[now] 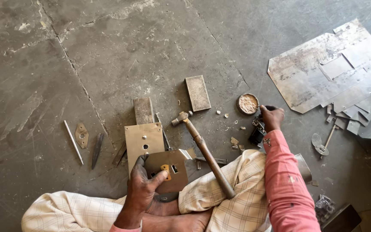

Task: The person sits on the floor and assembles a lock mechanism by hand. They use a hammer and punch to drive pins into a metal plate, then fit a lock body and other components into place.

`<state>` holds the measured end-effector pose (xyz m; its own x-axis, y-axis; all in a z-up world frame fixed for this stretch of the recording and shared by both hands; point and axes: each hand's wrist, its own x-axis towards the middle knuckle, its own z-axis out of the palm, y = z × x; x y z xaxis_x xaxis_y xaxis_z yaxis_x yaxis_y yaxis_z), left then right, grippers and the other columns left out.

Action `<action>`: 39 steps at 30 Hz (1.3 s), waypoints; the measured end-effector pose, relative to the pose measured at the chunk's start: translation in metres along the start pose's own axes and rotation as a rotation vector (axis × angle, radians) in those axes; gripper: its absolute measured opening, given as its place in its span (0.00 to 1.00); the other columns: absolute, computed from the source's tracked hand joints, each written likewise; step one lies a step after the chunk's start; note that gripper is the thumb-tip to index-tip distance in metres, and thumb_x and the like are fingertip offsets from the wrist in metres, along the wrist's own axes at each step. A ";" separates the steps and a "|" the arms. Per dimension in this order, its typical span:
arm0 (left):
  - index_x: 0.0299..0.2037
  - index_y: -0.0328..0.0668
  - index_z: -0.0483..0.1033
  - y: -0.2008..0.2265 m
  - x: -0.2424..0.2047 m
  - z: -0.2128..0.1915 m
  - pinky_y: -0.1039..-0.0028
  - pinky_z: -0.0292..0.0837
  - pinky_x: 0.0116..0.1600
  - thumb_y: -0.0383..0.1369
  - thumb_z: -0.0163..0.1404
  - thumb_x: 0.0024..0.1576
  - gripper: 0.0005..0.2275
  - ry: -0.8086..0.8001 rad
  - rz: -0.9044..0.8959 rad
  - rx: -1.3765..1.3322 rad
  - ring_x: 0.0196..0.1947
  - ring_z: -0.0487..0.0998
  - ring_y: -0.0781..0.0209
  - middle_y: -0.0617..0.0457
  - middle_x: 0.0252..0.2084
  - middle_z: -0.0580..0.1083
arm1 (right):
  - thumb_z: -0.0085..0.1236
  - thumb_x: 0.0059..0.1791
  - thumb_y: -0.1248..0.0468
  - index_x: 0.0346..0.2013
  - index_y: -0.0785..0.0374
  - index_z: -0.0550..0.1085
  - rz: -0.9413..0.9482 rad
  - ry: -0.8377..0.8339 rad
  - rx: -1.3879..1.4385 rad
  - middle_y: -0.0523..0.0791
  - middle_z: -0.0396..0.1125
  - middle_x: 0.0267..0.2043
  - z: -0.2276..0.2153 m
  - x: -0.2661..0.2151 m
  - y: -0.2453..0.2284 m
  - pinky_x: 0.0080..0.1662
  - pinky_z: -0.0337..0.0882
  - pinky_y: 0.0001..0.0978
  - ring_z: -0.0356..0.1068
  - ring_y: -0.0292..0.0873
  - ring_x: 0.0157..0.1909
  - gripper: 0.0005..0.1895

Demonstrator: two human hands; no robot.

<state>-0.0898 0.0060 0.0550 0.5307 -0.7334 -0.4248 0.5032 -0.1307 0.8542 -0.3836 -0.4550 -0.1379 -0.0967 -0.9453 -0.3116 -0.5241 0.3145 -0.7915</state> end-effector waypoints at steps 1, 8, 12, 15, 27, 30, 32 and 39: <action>0.57 0.26 0.66 0.001 0.001 0.002 0.67 0.73 0.57 0.21 0.58 0.48 0.24 0.009 -0.011 0.011 0.50 0.76 0.58 0.41 0.51 0.75 | 0.67 0.48 0.61 0.36 0.67 0.82 -0.065 0.053 -0.176 0.49 0.76 0.29 0.003 0.002 -0.002 0.35 0.73 0.37 0.74 0.44 0.27 0.10; 0.55 0.26 0.65 0.007 0.003 0.007 0.69 0.74 0.55 0.21 0.58 0.48 0.24 0.046 -0.009 0.054 0.49 0.77 0.59 0.41 0.49 0.76 | 0.65 0.49 0.59 0.37 0.65 0.84 -0.319 0.196 -0.598 0.58 0.75 0.36 0.002 -0.013 -0.023 0.47 0.75 0.45 0.77 0.57 0.37 0.11; 0.55 0.26 0.66 0.007 0.002 0.007 0.68 0.75 0.53 0.21 0.58 0.48 0.23 0.052 -0.034 0.062 0.47 0.77 0.59 0.41 0.48 0.76 | 0.64 0.50 0.57 0.36 0.67 0.83 -0.339 0.167 -0.589 0.58 0.75 0.36 0.002 -0.030 -0.041 0.47 0.74 0.46 0.77 0.58 0.39 0.14; 0.55 0.26 0.66 0.008 0.003 0.005 0.69 0.75 0.54 0.21 0.58 0.48 0.24 0.045 0.000 0.079 0.48 0.77 0.59 0.41 0.49 0.76 | 0.63 0.51 0.56 0.37 0.65 0.83 -0.414 0.116 -0.694 0.58 0.75 0.36 0.004 -0.033 -0.052 0.46 0.74 0.48 0.76 0.59 0.38 0.14; 0.59 0.29 0.64 -0.013 -0.005 0.001 0.66 0.73 0.56 0.30 0.63 0.48 0.29 0.117 0.142 0.227 0.51 0.76 0.55 0.43 0.51 0.74 | 0.57 0.53 0.42 0.46 0.68 0.75 -0.433 0.232 -0.913 0.62 0.69 0.48 -0.004 0.020 -0.006 0.49 0.68 0.55 0.68 0.64 0.51 0.29; 0.59 0.31 0.66 -0.016 -0.013 0.004 0.64 0.75 0.56 0.34 0.63 0.48 0.30 0.167 0.120 0.381 0.51 0.78 0.51 0.41 0.51 0.76 | 0.55 0.58 0.43 0.50 0.78 0.73 -0.531 0.326 -1.052 0.64 0.69 0.51 -0.018 0.010 -0.014 0.54 0.63 0.56 0.67 0.65 0.53 0.34; 0.58 0.32 0.66 -0.016 -0.018 0.006 0.62 0.74 0.55 0.34 0.63 0.48 0.29 0.208 0.148 0.544 0.50 0.77 0.49 0.39 0.50 0.75 | 0.56 0.59 0.50 0.46 0.74 0.75 -0.595 0.223 -0.849 0.58 0.71 0.46 -0.022 -0.020 -0.032 0.52 0.66 0.49 0.70 0.58 0.48 0.24; 0.53 0.34 0.65 0.003 -0.034 0.015 0.58 0.73 0.53 0.32 0.61 0.48 0.24 0.237 0.209 0.582 0.48 0.76 0.45 0.38 0.48 0.73 | 0.50 0.61 0.76 0.34 0.63 0.78 -1.197 -0.344 -0.251 0.43 0.77 0.35 -0.018 -0.258 -0.144 0.38 0.73 0.24 0.77 0.35 0.35 0.15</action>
<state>-0.1165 0.0212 0.0765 0.7463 -0.6244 -0.2306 -0.0416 -0.3895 0.9201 -0.2986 -0.2583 0.0658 0.7504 -0.5433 0.3764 -0.2810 -0.7777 -0.5624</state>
